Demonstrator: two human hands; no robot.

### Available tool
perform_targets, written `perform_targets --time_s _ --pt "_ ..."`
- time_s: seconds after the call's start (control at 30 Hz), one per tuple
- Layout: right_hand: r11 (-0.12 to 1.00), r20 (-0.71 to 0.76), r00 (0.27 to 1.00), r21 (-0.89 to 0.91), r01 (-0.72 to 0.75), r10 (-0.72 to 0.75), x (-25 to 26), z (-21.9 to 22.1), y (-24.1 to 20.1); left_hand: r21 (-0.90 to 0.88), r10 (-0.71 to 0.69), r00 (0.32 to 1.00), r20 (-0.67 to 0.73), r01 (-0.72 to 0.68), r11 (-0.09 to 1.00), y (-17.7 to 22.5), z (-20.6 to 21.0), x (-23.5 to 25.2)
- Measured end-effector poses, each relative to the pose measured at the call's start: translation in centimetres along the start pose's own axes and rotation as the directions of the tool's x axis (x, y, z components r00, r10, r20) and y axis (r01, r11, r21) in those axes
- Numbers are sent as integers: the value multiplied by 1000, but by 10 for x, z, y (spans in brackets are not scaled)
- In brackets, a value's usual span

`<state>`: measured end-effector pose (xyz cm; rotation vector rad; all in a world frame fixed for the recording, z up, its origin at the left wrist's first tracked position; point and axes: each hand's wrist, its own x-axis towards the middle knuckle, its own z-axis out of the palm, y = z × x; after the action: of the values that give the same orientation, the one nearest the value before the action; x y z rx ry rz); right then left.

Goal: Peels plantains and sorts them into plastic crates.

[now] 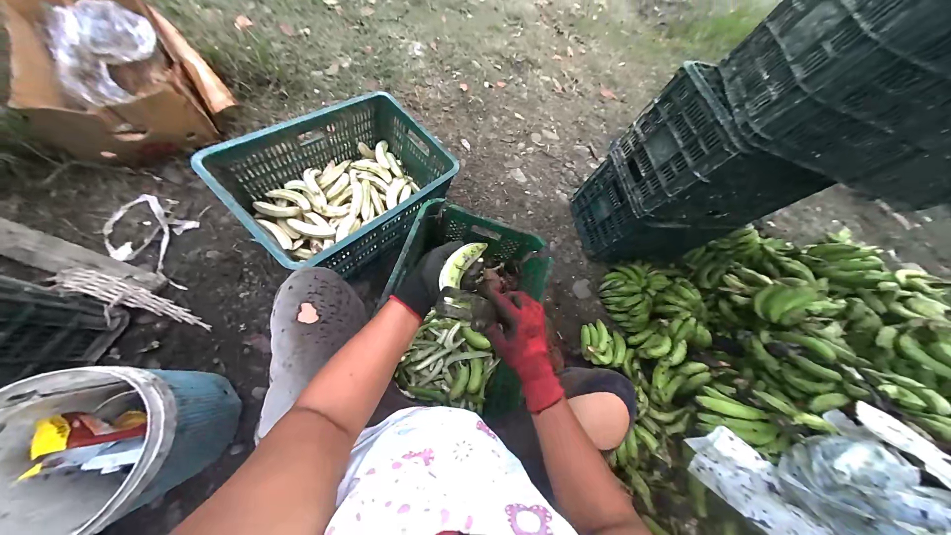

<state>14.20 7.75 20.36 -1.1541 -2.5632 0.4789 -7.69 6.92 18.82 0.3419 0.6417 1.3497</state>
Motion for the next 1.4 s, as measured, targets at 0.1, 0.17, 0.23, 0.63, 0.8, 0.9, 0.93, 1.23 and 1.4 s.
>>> perform_targets --time_s 0.1,0.17,0.23,0.63,0.8,0.9,0.93,1.23,1.4 --pt "998 -64 997 -51 -47 44 -3 2 -1 59 14 1000 -24 -13 998 -8 4 3" --pt "983 -86 980 25 -181 182 8 -3 2 385 179 980 84 -197 902 -21 -10 -3" --pt "917 -106 921 186 -352 375 24 -9 15 665 297 940 165 -329 671 -25 3 -10" --pt "997 42 997 -46 -55 57 -13 4 14 250 49 999 -10 -45 967 -38 -31 12" --pt "934 -54 937 117 -338 346 14 0 20 649 195 979 65 -190 737 -36 -9 -3" --pt "773 -11 878 480 -416 479 30 11 50 490 132 975 180 -205 847 -41 -15 -3" --pt "659 44 867 630 -410 497 33 14 57 426 101 967 233 -194 884 -38 -21 -4" --pt "799 534 653 -74 -597 537 25 -10 91 397 -84 985 -152 138 907 -79 -74 -15" --pt "727 473 616 -79 -683 630 19 -20 132 907 -138 903 -407 418 60 -145 -82 -41"
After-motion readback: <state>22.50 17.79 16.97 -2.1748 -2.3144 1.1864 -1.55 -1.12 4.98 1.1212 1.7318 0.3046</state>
